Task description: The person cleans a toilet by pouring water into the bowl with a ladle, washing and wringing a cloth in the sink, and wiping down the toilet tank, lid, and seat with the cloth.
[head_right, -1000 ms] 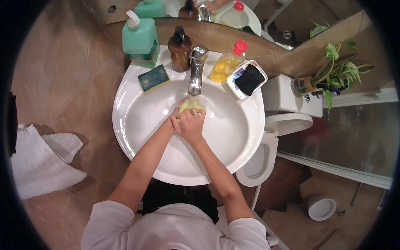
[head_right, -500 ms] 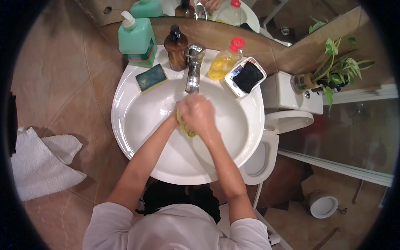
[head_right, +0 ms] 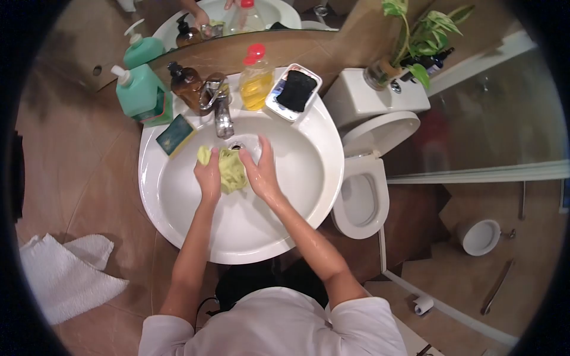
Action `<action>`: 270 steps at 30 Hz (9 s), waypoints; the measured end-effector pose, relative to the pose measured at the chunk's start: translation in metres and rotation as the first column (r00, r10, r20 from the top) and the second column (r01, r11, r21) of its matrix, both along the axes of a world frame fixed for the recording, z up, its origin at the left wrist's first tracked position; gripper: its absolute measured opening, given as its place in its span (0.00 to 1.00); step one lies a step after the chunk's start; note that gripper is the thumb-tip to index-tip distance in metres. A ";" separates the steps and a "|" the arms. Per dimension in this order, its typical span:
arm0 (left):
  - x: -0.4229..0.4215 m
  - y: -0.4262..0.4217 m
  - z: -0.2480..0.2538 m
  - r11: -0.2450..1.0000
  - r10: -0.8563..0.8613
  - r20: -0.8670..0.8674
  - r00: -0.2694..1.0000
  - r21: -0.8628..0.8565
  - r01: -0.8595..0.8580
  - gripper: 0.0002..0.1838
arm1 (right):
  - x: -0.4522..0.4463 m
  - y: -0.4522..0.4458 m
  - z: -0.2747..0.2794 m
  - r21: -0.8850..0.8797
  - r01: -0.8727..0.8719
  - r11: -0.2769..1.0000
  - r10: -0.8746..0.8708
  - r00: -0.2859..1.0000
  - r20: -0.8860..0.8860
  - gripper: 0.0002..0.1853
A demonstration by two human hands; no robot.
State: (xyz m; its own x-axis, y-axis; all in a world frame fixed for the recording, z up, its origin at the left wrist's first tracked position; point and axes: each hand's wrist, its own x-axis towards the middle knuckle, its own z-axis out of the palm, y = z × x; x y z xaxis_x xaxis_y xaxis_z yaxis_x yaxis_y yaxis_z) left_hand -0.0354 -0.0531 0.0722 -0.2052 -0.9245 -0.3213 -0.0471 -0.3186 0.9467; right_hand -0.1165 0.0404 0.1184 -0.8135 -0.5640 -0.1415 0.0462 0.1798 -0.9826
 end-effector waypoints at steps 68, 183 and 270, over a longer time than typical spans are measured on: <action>0.004 0.041 0.006 0.688 -0.262 -0.509 0.820 0.497 0.529 0.16 | 0.049 0.025 -0.012 0.270 -0.281 0.921 0.366 0.382 -0.849 0.10; -0.195 0.426 -0.107 -0.476 -0.766 0.642 -0.010 -0.557 0.680 0.27 | -0.300 0.470 -0.139 0.677 -0.177 0.714 0.513 0.790 -0.335 0.19; -0.185 0.438 -0.109 -0.498 -0.635 0.769 -0.076 -0.332 0.801 0.29 | -0.347 0.661 -0.201 0.335 0.163 0.928 -0.348 0.699 0.624 0.19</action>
